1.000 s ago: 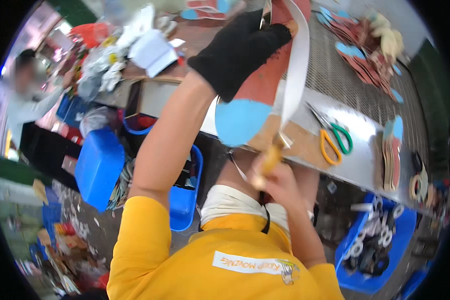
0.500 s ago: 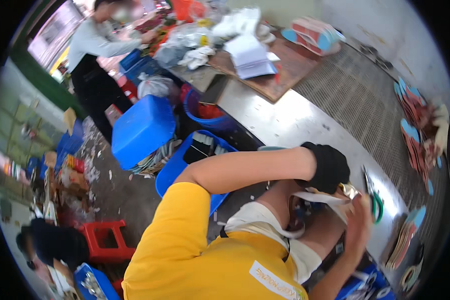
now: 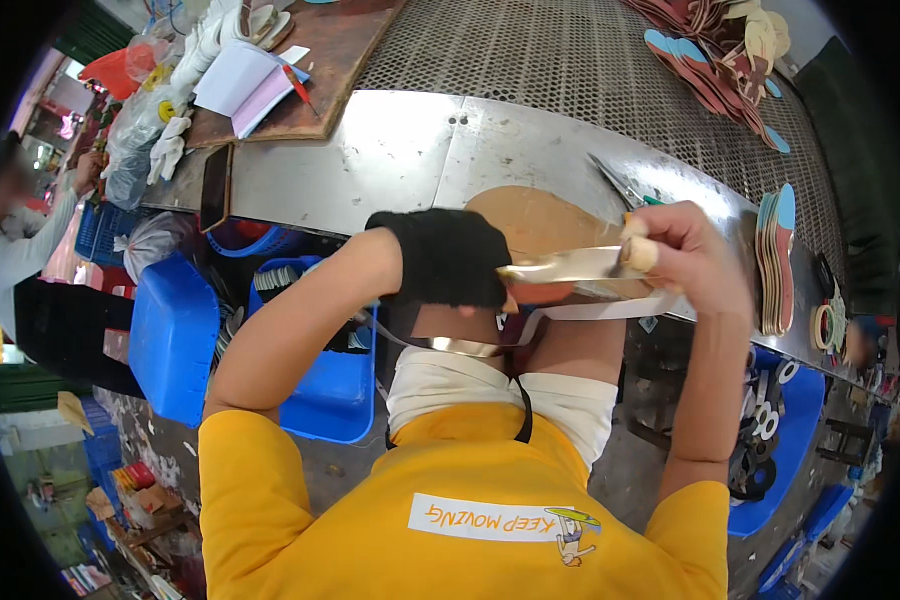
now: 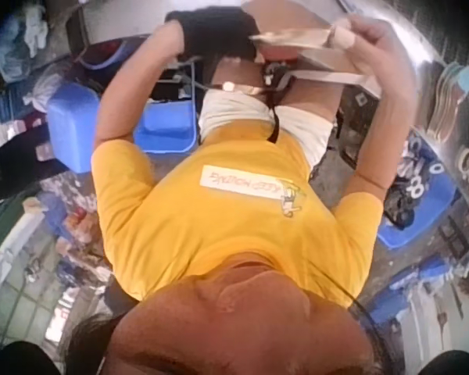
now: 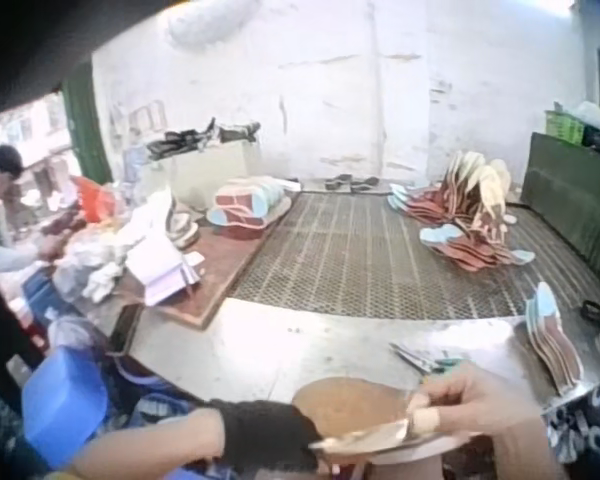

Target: Applying adhesive and tape to shoe insoles/components during manufacturing.

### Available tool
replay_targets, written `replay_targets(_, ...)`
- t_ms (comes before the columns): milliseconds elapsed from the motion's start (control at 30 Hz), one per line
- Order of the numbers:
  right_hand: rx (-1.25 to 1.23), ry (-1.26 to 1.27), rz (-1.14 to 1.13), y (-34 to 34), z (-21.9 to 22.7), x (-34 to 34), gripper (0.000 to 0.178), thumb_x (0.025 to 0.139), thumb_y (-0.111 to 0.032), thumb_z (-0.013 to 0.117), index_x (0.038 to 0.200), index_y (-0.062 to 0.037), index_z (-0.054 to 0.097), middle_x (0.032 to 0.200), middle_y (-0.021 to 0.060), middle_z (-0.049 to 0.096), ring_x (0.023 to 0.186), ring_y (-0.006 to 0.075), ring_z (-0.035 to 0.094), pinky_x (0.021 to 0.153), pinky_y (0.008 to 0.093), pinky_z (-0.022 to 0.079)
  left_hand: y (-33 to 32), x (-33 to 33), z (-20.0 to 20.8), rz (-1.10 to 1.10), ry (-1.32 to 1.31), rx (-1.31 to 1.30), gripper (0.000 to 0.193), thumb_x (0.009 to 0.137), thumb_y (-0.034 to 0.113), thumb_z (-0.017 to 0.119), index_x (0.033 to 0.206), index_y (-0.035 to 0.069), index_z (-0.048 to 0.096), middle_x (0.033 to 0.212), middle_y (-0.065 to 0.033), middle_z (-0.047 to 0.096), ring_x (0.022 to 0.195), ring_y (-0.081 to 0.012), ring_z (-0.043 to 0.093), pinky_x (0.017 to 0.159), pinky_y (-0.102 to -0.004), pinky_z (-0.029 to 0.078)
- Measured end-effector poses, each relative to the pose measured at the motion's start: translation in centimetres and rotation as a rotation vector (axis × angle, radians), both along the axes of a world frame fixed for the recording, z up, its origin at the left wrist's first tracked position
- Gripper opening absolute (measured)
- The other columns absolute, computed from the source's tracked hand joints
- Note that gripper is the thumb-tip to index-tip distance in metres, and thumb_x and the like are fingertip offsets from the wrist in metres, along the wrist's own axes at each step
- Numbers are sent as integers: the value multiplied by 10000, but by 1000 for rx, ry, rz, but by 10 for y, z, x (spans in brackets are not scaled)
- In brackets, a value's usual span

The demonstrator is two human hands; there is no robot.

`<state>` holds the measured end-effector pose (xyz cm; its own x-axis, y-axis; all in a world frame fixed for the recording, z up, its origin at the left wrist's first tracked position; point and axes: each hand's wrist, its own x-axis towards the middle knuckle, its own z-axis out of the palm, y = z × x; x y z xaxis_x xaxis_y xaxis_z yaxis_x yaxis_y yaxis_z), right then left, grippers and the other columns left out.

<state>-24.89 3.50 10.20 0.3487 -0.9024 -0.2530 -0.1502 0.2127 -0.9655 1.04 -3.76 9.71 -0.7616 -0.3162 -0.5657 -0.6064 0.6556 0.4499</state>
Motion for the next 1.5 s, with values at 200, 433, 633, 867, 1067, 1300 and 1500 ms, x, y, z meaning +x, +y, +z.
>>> replay_targets(200, 81, 13, 23, -4, 29, -15, 160, 806, -156, 698, 843, -2, 673, 671, -35, 591, 576, 9, 496, 505, 169, 370, 18, 7, 9, 86, 89, 111, 287, 853, 327, 618, 853, 53, 705, 654, -67, 682, 584, -165, 670, 587, -295, 516)
replay_targets(433, -36, 86, -93, 0, 17, -38, 202, 770, -184, 735, 845, -7, 675, 728, -17, 633, 626, 25, 531, 530, 170, 384, 17, 8, 11, 146, 154, 192, 482, 844, 492, 589, 711, 35, 666, 609, -97, 642, 601, -265, 642, 617, -380, 493)
replay_targets(633, 20, -43, -267, 41, 14, -28, 219, 750, -182, 756, 858, -17, 660, 735, 4, 650, 579, 11, 513, 474, 165, 334, 28, 26, -2, 180, 621, 218, 252, 827, 283, 677, 938, 59, 701, 727, -125, 672, 638, -290, 656, 626, -355, 511)
replay_targets(867, -68, -157, -503, 40, -18, -10, 146, 816, -170, 695, 790, -53, 611, 613, -68, 508, 481, 1, 407, 428, 173, 271, 22, 11, -11, 306, 339, 301, 382, 877, 413, 586, 892, 39, 661, 688, -108, 664, 628, -251, 653, 609, -341, 497)
replay_targets(1067, -159, -112, -268, -2, 38, -20, 192, 784, -188, 689, 810, -9, 625, 649, -42, 552, 516, -3, 376, 449, 170, 244, 25, 10, -9, 135, 282, 148, 390, 868, 454, 569, 847, 79, 675, 639, -90, 644, 639, -278, 640, 631, -389, 489)
replay_targets(1300, -19, -66, -347, 32, 8, -33, 202, 757, -181, 732, 823, -10, 647, 642, -8, 591, 452, -4, 389, 397, 165, 252, 34, 23, 3, 311, 456, 292, 357, 882, 417, 583, 809, 86, 694, 636, -40, 658, 618, -207, 647, 607, -317, 490)
replay_targets(1500, -51, -351, -390, 61, -17, -11, 158, 783, -80, 708, 887, -4, 618, 654, 6, 575, 408, 2, 368, 370, 160, 250, 41, 19, 11, 594, 491, 606, 267, 871, 282, 628, 918, 24, 678, 740, -29, 685, 663, -90, 621, 637, -249, 495)
